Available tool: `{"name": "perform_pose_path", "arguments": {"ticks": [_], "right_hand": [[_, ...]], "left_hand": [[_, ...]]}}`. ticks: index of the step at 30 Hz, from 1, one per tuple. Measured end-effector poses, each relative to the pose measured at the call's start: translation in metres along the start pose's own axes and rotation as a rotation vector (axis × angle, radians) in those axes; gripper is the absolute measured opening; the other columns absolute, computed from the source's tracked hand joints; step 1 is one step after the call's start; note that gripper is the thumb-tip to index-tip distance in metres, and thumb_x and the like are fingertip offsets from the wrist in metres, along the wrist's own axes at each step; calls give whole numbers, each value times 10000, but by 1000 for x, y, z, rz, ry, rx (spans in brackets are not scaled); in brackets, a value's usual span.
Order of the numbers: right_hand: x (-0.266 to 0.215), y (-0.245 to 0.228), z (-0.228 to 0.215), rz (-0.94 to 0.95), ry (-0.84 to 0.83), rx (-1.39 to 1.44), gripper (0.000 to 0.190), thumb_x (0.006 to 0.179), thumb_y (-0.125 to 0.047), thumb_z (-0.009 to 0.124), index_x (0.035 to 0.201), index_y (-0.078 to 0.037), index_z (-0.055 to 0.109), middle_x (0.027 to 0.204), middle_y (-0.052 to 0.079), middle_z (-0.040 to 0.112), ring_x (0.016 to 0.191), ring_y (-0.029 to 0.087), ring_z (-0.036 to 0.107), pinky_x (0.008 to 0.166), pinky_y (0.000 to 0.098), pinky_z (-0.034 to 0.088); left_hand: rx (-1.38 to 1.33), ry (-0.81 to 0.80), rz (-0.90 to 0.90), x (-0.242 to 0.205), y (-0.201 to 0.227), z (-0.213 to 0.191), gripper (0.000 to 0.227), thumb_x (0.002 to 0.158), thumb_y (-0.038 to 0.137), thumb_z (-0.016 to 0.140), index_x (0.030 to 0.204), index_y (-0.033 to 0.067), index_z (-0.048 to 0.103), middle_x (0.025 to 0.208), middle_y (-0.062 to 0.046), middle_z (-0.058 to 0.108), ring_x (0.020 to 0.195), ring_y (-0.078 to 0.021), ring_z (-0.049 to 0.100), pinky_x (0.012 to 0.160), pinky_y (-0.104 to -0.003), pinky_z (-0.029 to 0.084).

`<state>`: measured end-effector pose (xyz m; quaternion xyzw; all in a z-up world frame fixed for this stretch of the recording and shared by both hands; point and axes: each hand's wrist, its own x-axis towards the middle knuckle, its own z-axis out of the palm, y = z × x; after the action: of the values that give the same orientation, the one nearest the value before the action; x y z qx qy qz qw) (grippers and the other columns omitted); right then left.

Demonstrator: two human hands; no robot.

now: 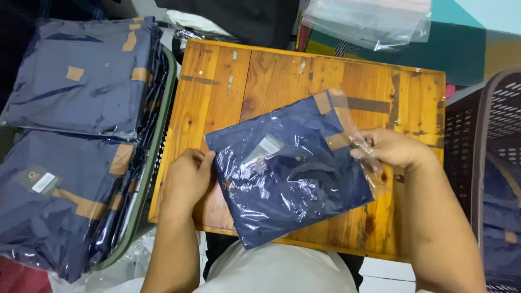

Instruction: The person removes a folded blue shirt from a plastic bag, unfolds it entirely on a wooden table, and then begins to carefully refold the garment by aligning the seams and smoothing the fabric.

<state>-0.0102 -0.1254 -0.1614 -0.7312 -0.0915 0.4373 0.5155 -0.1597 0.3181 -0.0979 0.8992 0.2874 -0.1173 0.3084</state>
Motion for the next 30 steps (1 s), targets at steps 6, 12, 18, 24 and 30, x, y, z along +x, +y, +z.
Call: {"name": "perform_pose_path", "arguments": {"ticks": [6,12,18,24,30], "right_hand": [[-18,-85,60,83,381,-238,305,787,-198,898,818,46,717,544,110,570,430,223,600,406,320,442],[-35,-120,95,-16,481,-108,66,845,-11,620,859,13,679,688,5,447,575,163,456,524,260,322],[-49,-69,82,-1,599,100,220,942,-243,773,930,-28,726,531,54,498,367,165,489,332,237,334],[-51,-83,66,416,537,-198,413,1053,-402,531,1406,-209,628,466,18,389,331,143,257,324,319,216],[-53,-8,26,256,683,41,230,1049,-342,607,1123,-140,689,546,23,333,383,158,324,300,307,184]], "left_hand": [[-12,-113,122,0,1,16,355,928,388,709,1004,43,744,902,-220,761,968,-453,714,790,-532,548],[-346,-284,190,6,17,-2,563,966,256,674,1481,75,534,1103,-253,719,913,-349,708,727,-467,620],[-647,-332,230,23,1,8,657,926,8,682,1533,-5,431,793,-140,695,520,-196,656,470,-303,606],[-741,-208,115,44,-8,17,575,924,9,694,1483,72,577,609,35,581,559,-65,571,641,-197,486],[-768,-5,71,35,-4,0,217,1014,41,615,1164,97,761,857,-32,676,549,-105,549,468,-280,509]]}}
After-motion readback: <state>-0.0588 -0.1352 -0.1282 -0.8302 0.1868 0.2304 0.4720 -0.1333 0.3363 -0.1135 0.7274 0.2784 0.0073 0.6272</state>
